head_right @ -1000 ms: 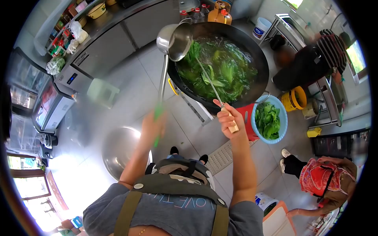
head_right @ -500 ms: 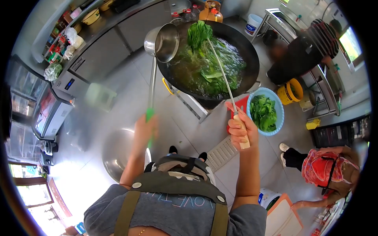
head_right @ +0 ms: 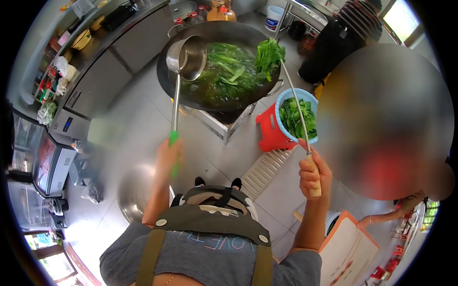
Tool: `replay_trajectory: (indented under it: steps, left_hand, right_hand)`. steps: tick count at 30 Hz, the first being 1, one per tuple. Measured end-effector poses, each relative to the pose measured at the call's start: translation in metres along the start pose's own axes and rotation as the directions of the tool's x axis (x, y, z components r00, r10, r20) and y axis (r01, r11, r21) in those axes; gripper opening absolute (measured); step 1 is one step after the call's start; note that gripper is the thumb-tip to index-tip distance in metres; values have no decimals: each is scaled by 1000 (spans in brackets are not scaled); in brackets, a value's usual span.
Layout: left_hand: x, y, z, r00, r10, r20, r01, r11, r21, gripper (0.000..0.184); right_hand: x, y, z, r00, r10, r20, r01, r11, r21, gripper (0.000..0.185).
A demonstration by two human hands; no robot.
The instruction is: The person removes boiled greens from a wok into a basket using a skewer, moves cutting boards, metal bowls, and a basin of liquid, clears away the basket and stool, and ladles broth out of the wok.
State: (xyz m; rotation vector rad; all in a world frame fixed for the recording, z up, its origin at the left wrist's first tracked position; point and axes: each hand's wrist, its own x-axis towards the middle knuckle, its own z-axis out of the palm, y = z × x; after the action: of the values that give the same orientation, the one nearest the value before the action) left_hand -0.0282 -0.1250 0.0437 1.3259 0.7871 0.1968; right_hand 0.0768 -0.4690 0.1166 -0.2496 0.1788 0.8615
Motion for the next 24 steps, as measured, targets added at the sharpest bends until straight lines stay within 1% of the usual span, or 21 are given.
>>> replay_trajectory:
  steps: [1,5,7,8,9,12,14,15,16,17,18,21,24]
  left_hand:
    - [1,-3,2,1000,-1,-1,1,1000,-3,21]
    - [8,-11,9,1000,21,-11,-20,999,48,21]
    - [12,-16,11,996,92,-19,-88,986,141,20]
    - [13,-17,12,991,129,-22,-123,975,186,20]
    - [13,-16,15,995,98,-24,-93,982,164,20]
    - [12,-6,21,1000,19,-24,-17,994,110,19]
    - [13,-5,24,1000,-22,-19,24,995,92,19]
    - [12,-3,26,1000,-18,-26,21,994,105,19]
    - [11,-2,28,999,-14,-32,17,993,117,19]
    - [9,-1,30,999,-9,-38,14,991,131,18]
    - [8,-1,30,1000,7,-28,-3,990,142,18]
    - [10,-1,31,998,59,-11,-56,987,148,18]
    - [9,-3,25,998,61,-18,-57,982,178,18]
  right_hand:
    - [-11,-4,0,999,-30,-12,30,999,-19,44]
    - [-48,-14,5,966,-237,-100,205,944,-259,45]
    - [-59,-17,6,923,-340,-180,248,883,-399,43]
    - [-64,-19,5,902,-382,-200,250,842,-478,43]
    - [-68,-21,3,880,-423,-217,246,796,-554,42]
    - [-64,-21,-4,715,-573,-402,34,602,-798,39]
    - [-53,-28,-46,613,-651,-448,-238,388,-890,43]
    - [-45,-33,-71,592,-682,-430,-393,221,-892,44]
    - [-37,-39,-103,577,-709,-405,-534,48,-844,44]
    - [-33,-51,-173,639,-753,-156,-582,-341,-739,44]
    - [-36,-59,-225,721,-689,81,-575,-658,-486,44]
    - [-27,-36,-203,591,-793,-144,-753,-479,-452,41]
    - [-32,-5,-203,593,-797,117,-629,-549,-550,42]
